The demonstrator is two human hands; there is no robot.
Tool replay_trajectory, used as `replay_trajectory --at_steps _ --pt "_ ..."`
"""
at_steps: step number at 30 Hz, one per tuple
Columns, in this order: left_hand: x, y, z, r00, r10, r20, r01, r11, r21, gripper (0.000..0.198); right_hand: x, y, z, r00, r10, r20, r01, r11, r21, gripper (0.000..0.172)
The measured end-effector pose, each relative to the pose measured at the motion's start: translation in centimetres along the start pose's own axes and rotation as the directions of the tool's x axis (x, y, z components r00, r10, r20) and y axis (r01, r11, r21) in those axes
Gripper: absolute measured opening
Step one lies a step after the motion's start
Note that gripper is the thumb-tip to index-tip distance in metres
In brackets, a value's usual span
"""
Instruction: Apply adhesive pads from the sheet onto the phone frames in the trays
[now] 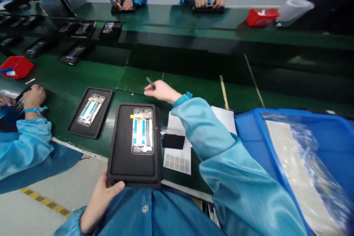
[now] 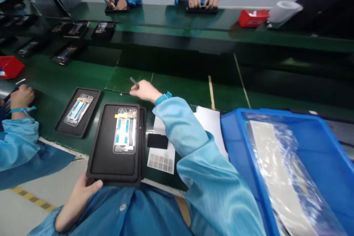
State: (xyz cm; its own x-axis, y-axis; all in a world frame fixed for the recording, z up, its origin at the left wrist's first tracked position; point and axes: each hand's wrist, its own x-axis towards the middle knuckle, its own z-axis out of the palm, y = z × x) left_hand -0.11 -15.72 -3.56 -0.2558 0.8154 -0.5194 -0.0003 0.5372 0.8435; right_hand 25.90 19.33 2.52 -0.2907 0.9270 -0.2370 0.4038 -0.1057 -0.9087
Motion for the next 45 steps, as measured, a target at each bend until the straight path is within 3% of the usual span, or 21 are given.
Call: replay_trajectory --at_steps 2,3,4,5,6,8,10,11,13,14,16,18,22,26,31,37,45 --pt "0.0 2.4 -2.0 0.977 0.201 -0.068 -0.175 0.947 0.27 0.085 -2.6 -0.5 -2.2 0.981 -0.064 -0.182 0.069 0.997 0.022 0.012" --pt "0.1 4.1 -2.5 0.927 0.362 -0.1 -0.292 0.862 0.414 0.082 -4.3 -0.6 -3.2 0.931 -0.154 -0.331 0.179 0.983 0.046 0.013" --pt "0.4 6.2 -2.5 0.847 0.525 -0.084 -0.399 0.732 0.553 0.078 -6.3 -0.6 -4.0 0.872 -0.214 -0.44 0.278 0.957 0.086 0.019" --pt "0.7 8.4 -1.8 0.78 0.626 0.019 -0.49 0.59 0.641 0.07 -8.4 -0.5 -4.5 0.826 -0.241 -0.51 0.35 0.928 0.128 0.029" --pt "1.1 10.7 -0.5 0.723 0.669 0.173 -0.584 0.458 0.67 0.058 -10.5 -0.2 -4.7 0.782 -0.268 -0.562 0.416 0.897 0.15 0.037" --pt "2.3 14.6 3.8 0.55 0.694 0.464 -0.765 0.195 0.614 0.044 -14.7 0.6 -4.3 0.712 -0.276 -0.646 0.474 0.867 0.152 0.043" --pt "4.0 17.3 9.3 0.415 0.533 0.738 -0.861 -0.031 0.507 0.035 -18.2 1.9 -3.1 0.707 -0.19 -0.681 0.437 0.875 0.21 0.046" --pt "5.0 18.1 12.2 0.386 0.409 0.827 -0.878 -0.112 0.465 0.033 -19.7 2.7 -2.3 0.726 -0.134 -0.675 0.404 0.877 0.26 0.048" --pt "6.8 18.6 17.1 0.41 0.215 0.886 -0.862 -0.225 0.454 0.039 -22.0 4.4 -0.9 0.746 -0.057 -0.663 0.374 0.86 0.346 0.045" --pt "7.6 18.4 18.9 0.416 0.18 0.891 -0.861 -0.236 0.45 0.044 -22.9 5.3 -0.2 0.762 -0.038 -0.646 0.368 0.847 0.384 0.039" --pt "8.8 17.7 21.3 0.428 0.142 0.893 -0.861 -0.237 0.45 0.047 -24.3 6.8 0.8 0.795 -0.009 -0.607 0.344 0.831 0.438 0.025" --pt "9.7 16.9 22.1 0.426 0.122 0.896 -0.87 -0.215 0.443 0.039 -25.1 8.0 1.6 0.823 0.026 -0.567 0.312 0.815 0.489 0.021" --pt "10.2 16.6 21.7 0.421 0.111 0.9 -0.888 -0.153 0.434 0.018 -25.7 9.4 2.3 0.825 0.024 -0.564 0.304 0.822 0.481 0.017" --pt "9.8 17.0 21.0 0.414 0.137 0.9 -0.901 -0.079 0.427 0.012 -25.4 9.6 2.3 0.75 -0.117 -0.651 0.386 0.876 0.288 0.008" --pt "9.5 17.0 20.6 0.409 0.137 0.902 -0.91 -0.008 0.414 0.016 -25.1 9.5 2.7 0.684 -0.246 -0.687 0.382 0.923 0.049 0.017" --pt "9.5 16.9 20.7 0.4 0.094 0.912 -0.915 -0.025 0.404 0.025 -24.7 9.8 3.7 0.624 -0.317 -0.715 0.372 0.924 -0.085 0.015" --pt "9.4 16.8 20.7 0.383 0.078 0.921 -0.92 -0.055 0.387 0.03 -24.3 10.0 3.6 0.614 -0.333 -0.715 0.374 0.921 -0.108 0.017"
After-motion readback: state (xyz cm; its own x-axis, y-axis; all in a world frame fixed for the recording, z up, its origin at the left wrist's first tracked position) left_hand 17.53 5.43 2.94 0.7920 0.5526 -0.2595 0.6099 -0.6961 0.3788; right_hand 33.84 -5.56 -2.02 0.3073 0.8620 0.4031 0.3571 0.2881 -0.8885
